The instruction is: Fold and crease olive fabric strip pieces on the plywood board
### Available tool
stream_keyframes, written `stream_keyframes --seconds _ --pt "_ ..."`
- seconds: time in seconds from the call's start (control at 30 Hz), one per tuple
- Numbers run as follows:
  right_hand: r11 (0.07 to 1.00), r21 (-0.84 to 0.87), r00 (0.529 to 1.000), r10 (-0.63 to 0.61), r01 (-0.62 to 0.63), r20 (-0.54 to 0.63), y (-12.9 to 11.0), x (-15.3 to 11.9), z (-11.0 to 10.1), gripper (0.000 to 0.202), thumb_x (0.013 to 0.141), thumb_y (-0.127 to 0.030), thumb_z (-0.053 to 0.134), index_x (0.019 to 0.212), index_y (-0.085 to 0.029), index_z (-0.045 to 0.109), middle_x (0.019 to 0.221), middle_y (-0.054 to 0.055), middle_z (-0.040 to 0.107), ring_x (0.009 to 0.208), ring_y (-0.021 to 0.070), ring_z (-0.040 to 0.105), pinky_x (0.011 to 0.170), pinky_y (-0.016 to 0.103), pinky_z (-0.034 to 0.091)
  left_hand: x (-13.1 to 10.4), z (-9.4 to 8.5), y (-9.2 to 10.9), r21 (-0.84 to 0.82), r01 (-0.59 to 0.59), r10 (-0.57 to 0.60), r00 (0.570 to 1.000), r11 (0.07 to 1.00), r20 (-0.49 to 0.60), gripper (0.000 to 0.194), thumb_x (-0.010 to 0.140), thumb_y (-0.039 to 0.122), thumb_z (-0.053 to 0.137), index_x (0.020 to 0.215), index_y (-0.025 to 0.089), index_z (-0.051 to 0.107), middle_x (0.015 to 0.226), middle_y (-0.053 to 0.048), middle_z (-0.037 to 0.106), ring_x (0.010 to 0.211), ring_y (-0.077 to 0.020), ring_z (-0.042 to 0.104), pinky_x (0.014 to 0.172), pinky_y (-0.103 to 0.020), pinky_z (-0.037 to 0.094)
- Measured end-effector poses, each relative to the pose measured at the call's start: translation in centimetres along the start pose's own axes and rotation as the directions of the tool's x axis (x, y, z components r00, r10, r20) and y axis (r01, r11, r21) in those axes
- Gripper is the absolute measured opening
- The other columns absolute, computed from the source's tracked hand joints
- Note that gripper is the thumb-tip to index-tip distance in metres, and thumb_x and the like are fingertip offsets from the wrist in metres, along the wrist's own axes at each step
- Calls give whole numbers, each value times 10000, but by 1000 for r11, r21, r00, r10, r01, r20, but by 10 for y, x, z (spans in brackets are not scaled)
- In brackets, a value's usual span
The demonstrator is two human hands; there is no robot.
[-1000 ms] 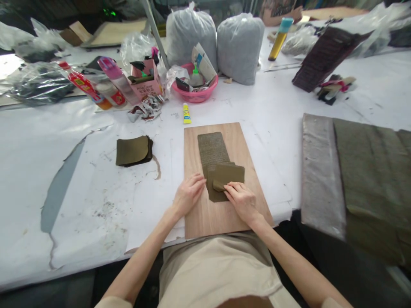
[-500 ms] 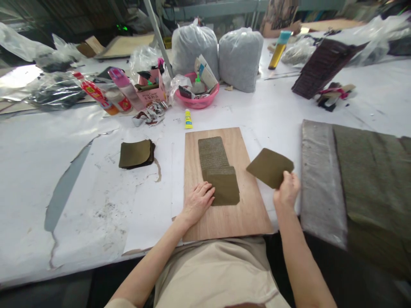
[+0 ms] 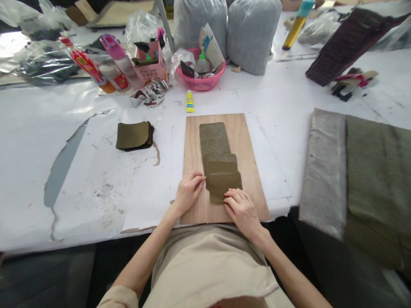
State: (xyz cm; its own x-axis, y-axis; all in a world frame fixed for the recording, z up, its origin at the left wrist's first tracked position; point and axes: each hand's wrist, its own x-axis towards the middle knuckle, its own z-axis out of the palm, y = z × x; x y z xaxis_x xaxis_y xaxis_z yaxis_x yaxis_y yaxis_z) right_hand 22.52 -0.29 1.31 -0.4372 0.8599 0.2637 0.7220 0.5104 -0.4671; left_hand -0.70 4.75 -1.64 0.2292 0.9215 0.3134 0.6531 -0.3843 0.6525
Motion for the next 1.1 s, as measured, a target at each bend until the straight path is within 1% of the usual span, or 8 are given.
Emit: stream_keyframes --seconds 0.1,0.2,0.3,0.4,0.5,0.63,0.87,1.1 --pt "998 70 999 8 -11 40 1 -4 4 67 892 -258 633 945 -218 644 1096 48 667 1128 230 581 1035 445 430 -2 -3 2 2 5 -5 1000 1000 14 195 949 162 485 1042 221 647 1071 -52 630 1046 -190 586 926 -360 500" --pt "990 90 993 109 -105 -34 15 8 -6 131 926 -296 585 1027 -228 634 1137 60 646 1124 219 578 981 407 478 1 -1 5 40 0 -1 1000 999 28 191 948 166 490 1051 224 640 1083 -50 629 1037 -192 587 910 -359 503" --pt "967 37 957 255 -252 -140 33 31 -9 257 962 -297 504 1189 -204 577 1208 109 605 1167 242 553 1002 442 474 7 5 7 96 21 -22 1000 995 5 221 943 174 497 1129 218 609 1179 -72 604 1118 -221 559 972 -401 482" --pt "937 -82 930 321 -340 -180 46 49 1 360 942 -307 526 1267 -153 539 1247 162 577 1202 298 523 1013 508 457 14 11 8 148 29 -26 999 989 -23 267 934 174 507 1191 204 574 1211 -92 591 1169 -249 530 1012 -447 459" --pt "935 -132 936 304 -329 -178 51 54 15 398 941 -293 516 1309 -142 516 1286 176 560 1224 305 512 1020 519 450 17 14 9 176 25 -22 999 984 -23 273 928 169 509 1192 203 571 1187 -88 605 1153 -249 536 1001 -449 465" --pt "956 -86 948 260 -279 -182 49 46 23 418 951 -275 492 1356 -169 471 1324 148 547 1260 284 491 1057 510 431 13 16 12 192 39 -37 999 981 -13 283 927 164 510 1203 201 560 1178 -84 608 1140 -246 538 986 -444 465" --pt "976 48 966 216 -211 -142 49 40 22 446 942 -266 509 1380 -225 438 1335 126 527 1277 275 480 1063 523 434 1 17 20 157 93 -94 996 983 -1 218 947 165 480 1139 221 566 1097 -70 619 1043 -238 573 887 -415 483" --pt "962 46 948 272 -268 -163 53 45 13 384 941 -270 505 1320 -207 501 1336 126 509 1257 262 488 1050 482 446 6 13 19 107 120 -120 993 987 -11 174 958 209 483 1102 229 578 1007 -49 625 938 -212 608 810 -357 497"
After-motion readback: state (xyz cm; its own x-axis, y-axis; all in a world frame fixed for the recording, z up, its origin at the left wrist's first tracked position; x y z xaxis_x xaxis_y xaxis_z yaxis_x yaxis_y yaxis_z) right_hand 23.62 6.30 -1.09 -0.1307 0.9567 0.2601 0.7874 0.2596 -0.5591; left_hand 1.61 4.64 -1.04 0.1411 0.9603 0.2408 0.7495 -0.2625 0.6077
